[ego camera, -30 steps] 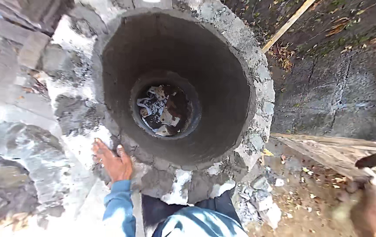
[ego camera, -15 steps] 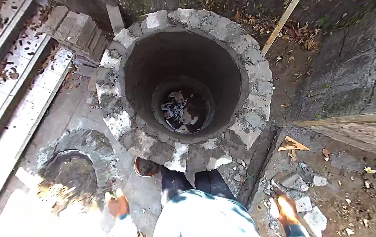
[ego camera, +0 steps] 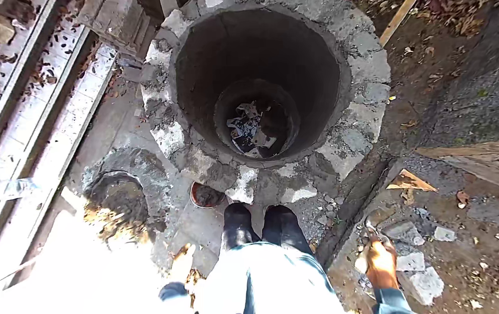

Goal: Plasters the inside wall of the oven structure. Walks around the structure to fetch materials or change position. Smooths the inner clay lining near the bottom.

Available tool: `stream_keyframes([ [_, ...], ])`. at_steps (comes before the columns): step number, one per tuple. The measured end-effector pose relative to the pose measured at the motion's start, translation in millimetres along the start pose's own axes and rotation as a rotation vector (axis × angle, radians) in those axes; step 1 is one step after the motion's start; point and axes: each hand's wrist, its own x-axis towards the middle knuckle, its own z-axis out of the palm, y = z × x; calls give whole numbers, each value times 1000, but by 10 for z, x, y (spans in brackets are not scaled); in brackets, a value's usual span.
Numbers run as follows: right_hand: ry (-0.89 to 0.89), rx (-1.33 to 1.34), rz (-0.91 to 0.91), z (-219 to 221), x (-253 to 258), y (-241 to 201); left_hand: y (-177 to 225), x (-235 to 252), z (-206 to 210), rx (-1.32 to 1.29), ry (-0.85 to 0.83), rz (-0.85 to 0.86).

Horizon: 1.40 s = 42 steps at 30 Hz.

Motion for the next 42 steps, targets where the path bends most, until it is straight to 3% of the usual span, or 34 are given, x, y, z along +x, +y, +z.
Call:
stream_keyframes([
  [4,40,-185,-55,59,-364,109,267,389,-127,-24,-72,40],
  [8,19,-277,-66,120,-660,223,287,1006,-151,58,-147,65],
  [12,-3,-449,-15,216,-901,423,296,1523,-170,-20,-195,27],
  [18,28,-578,102,599,-1329,644,386,1848,-417,-49,-247,75],
  [31,-79,-350,256,998,-1678,1394,34,2055,-225,-22,-265,42],
  [38,-92,-312,196,906,-1521,1816,-297,2061,-81,39,-187,72],
  [42,-61,-294,213,835,-1441,1952,-224,2033,-54,204,-192,154],
])
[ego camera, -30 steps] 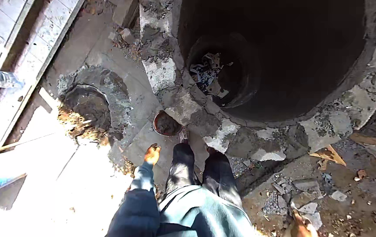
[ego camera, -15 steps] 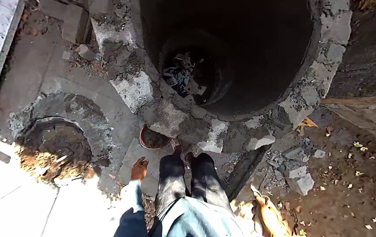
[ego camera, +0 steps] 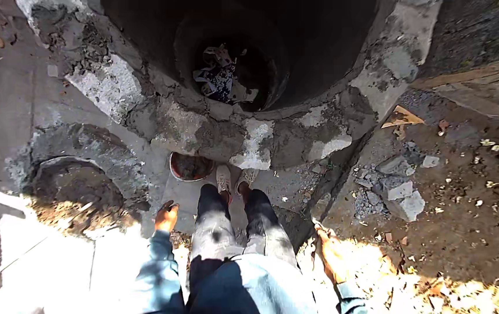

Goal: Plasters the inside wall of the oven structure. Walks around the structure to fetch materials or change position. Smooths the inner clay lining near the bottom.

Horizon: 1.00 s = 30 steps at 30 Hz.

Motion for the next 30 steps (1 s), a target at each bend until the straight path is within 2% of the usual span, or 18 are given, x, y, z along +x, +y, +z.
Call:
stream_keyframes([
  [5,46,214,1,203,-22,241,-114,120,-34,73,4,-45],
  [11,104,497,56,760,-16,443,-278,714,58,112,-27,-69],
  [15,145,580,23,1152,34,530,-557,1460,279,-6,16,-120],
  [17,188,633,-53,1359,43,624,-682,1925,397,-74,57,-123],
  [19,248,721,-125,1567,-25,862,-814,2385,489,-143,78,-105],
  [22,341,760,-191,1883,-219,1361,-949,2929,532,-262,15,-81],
  [24,370,741,-199,2044,-442,1614,-911,3060,522,-339,1,-101],
  [26,414,726,-190,2178,-729,1675,-809,3015,477,-377,15,-140],
  [29,505,714,47,2293,-1184,1309,-648,2837,465,-436,95,-99],
  [30,545,704,30,2289,-1230,1496,-608,2767,492,-471,114,-50],
])
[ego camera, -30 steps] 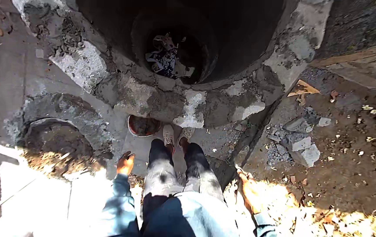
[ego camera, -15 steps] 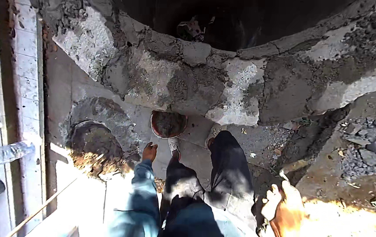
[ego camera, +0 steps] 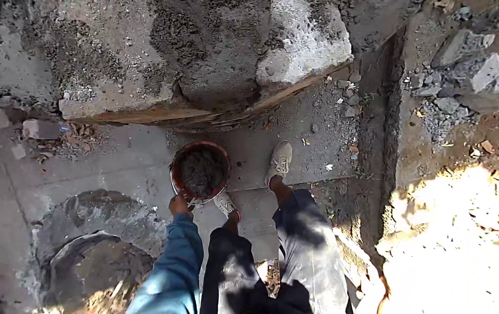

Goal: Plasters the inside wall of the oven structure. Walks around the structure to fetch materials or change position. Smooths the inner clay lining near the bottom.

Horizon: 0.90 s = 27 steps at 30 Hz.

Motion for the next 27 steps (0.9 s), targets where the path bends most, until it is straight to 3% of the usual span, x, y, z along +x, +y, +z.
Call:
stream_keyframes([
  [2,-19,29,-123,-394,158,488,76,-210,116,-145,-38,106],
  [5,94,-68,-9,-445,129,564,256,-532,316,-291,-143,161],
  [8,-65,67,-115,-649,205,915,399,-738,495,-296,-137,147],
  [11,-24,24,16,-625,141,889,377,-989,618,-268,-91,121],
  [13,-68,2,-5,-750,227,1108,309,-1215,720,-226,-97,125],
  [17,-90,-358,118,-911,329,1286,249,-1596,978,-155,-169,144],
  [20,-323,-720,296,-991,466,1112,282,-1989,1298,-117,-248,131],
  [24,-229,-410,127,-955,758,1192,178,-2369,1720,-68,-368,77],
  [27,-304,-473,3,-896,1044,1189,114,-2606,2072,-10,-432,49],
])
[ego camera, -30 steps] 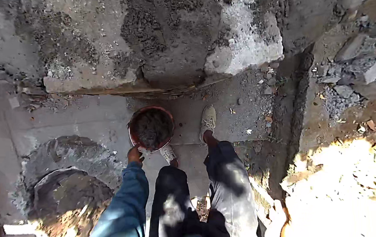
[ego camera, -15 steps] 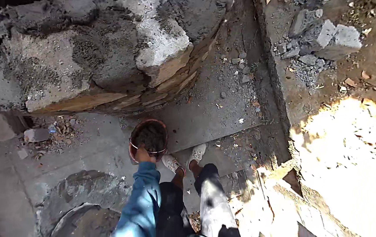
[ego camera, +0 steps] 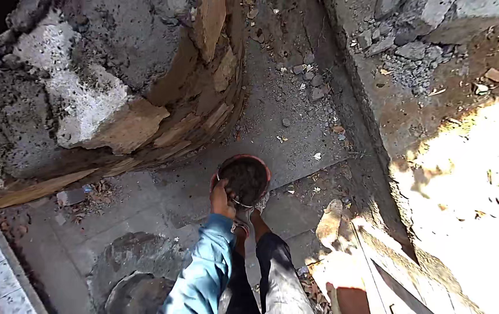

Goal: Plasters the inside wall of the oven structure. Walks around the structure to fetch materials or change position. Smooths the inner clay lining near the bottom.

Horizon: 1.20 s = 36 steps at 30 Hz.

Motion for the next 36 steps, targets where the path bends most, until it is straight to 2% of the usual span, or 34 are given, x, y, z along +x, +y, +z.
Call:
stream_keyframes([
  [3,-14,-61,-65,-45,139,-70,-51,-14,488,55,-59,-16],
  [6,-37,-99,-40,-79,384,-21,-143,-8,980,83,-93,-27],
  [8,-38,-230,-69,-51,584,60,-204,39,1254,117,-110,-22],
  [11,-82,-454,-207,12,923,95,-317,185,1582,162,-122,-2],
  [13,-194,-568,-258,52,1233,-18,-332,283,1770,164,-155,24],
  [16,-235,-682,-472,169,1805,-310,-250,473,2032,158,-323,45],
  [17,-245,-688,-507,178,2025,-438,-203,528,2070,201,-391,26],
  [19,-287,-713,-443,141,2534,-778,-53,623,2089,460,-460,61],
  [21,-192,-726,-348,120,2885,-934,104,611,1854,701,-483,179],
  [23,-114,-756,-368,123,3024,-1022,257,521,1430,719,-473,285],
  [26,-228,-828,-376,370,2927,-1181,348,401,770,593,-321,327],
  [30,-367,-820,-264,951,2909,-1180,366,-9,-129,509,-176,281],
  [36,-516,-761,-175,1562,2962,-1241,418,-577,-927,395,-59,291],
])
